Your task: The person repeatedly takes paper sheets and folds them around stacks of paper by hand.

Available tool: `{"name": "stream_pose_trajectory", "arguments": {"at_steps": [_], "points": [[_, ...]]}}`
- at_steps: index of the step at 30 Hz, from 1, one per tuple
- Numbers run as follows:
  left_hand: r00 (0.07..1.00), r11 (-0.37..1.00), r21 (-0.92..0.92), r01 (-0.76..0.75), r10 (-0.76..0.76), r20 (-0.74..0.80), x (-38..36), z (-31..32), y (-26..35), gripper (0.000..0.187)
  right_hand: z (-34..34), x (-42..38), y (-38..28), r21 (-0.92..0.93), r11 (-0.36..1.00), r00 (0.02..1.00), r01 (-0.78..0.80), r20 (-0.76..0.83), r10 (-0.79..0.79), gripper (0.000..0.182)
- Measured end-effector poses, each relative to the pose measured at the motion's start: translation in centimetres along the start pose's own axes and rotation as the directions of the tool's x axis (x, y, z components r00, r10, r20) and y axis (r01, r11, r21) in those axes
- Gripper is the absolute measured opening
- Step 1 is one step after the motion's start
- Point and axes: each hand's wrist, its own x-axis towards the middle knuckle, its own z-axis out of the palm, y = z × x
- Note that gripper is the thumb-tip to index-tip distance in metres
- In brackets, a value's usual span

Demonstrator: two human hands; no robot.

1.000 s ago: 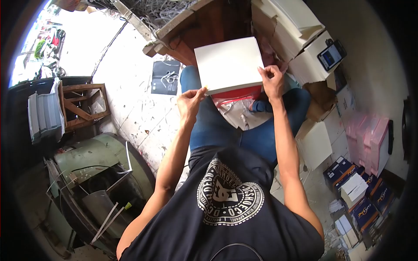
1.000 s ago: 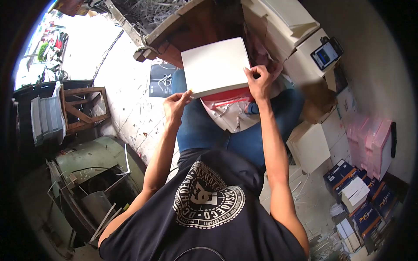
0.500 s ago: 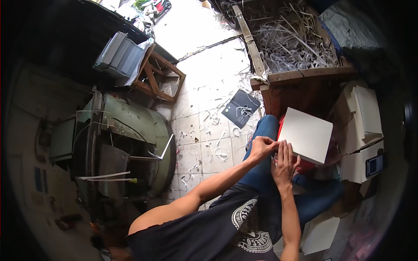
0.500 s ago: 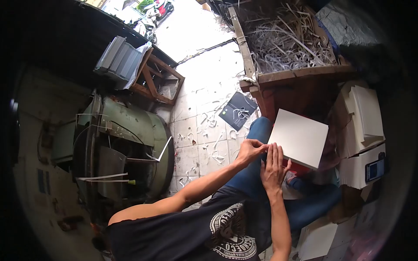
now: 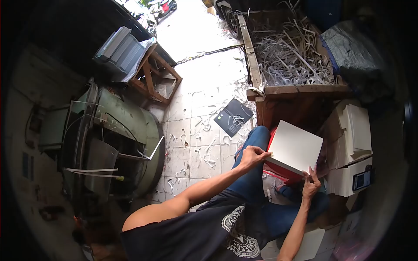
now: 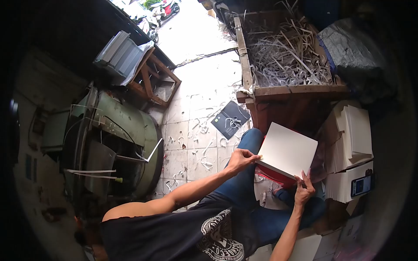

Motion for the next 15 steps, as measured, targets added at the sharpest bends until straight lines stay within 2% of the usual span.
{"name": "stream_pose_trajectory", "arguments": {"at_steps": [3,6,7,8,9,10,11,12,13,14,15], "points": [[1.0,1.0,0.008,0.011,-0.011,-0.004,0.1,0.1,-0.1,0.036,0.0,0.2,0.0,0.102,0.991,0.996,-0.089,0.003,0.089,0.031],[1.0,0.999,0.031,0.012,-0.011,-0.014,0.0,0.0,0.1,0.037,-0.4,0.6,0.6,0.107,0.958,0.963,-0.266,0.063,0.261,0.029],[0.999,0.999,0.027,-0.039,0.04,-0.031,0.5,0.1,-0.8,0.034,0.0,0.5,2.9,0.079,0.983,0.985,-0.167,0.042,0.165,0.027],[0.997,0.997,0.028,-0.077,0.078,-0.022,1.2,0.4,-2.0,0.032,0.7,0.7,4.3,0.279,0.928,0.969,-0.246,0.052,0.241,0.027],[0.985,0.984,0.072,-0.166,0.168,-0.033,1.7,0.3,-2.5,0.029,0.6,0.8,3.6,0.229,0.947,0.974,-0.223,0.015,0.225,0.025],[0.986,0.986,0.003,-0.17,0.17,0.004,1.9,0.1,-2.7,0.027,0.5,1.0,2.7,0.177,0.963,0.978,-0.203,-0.022,0.21,0.024],[0.993,0.994,-0.03,-0.108,0.109,0.036,1.2,0.0,-1.6,0.025,0.0,1.2,1.9,0.142,0.952,0.962,-0.271,0.015,0.271,0.024],[0.99,0.99,-0.042,-0.131,0.134,0.054,2.1,0.1,-3.3,0.025,-0.7,1.5,0.5,0.216,0.908,0.934,-0.358,0.067,0.351,0.025],[0.995,0.996,-0.063,-0.064,0.068,0.07,1.8,0.4,-2.8,0.025,-1.4,1.8,-0.8,0.116,0.953,0.959,-0.281,0.059,0.276,0.03],[0.995,0.996,-0.065,-0.053,0.058,0.081,1.4,0.4,-2.1,0.026,-1.2,1.9,-1.4,-0.007,0.989,0.989,-0.146,-0.032,0.146,0.04],[0.995,0.997,-0.067,-0.047,0.052,0.081,1.1,0.3,-1.7,0.027,-0.3,1.8,-4.5,-0.142,0.988,0.973,-0.066,-0.229,0.032,0.051]]}}
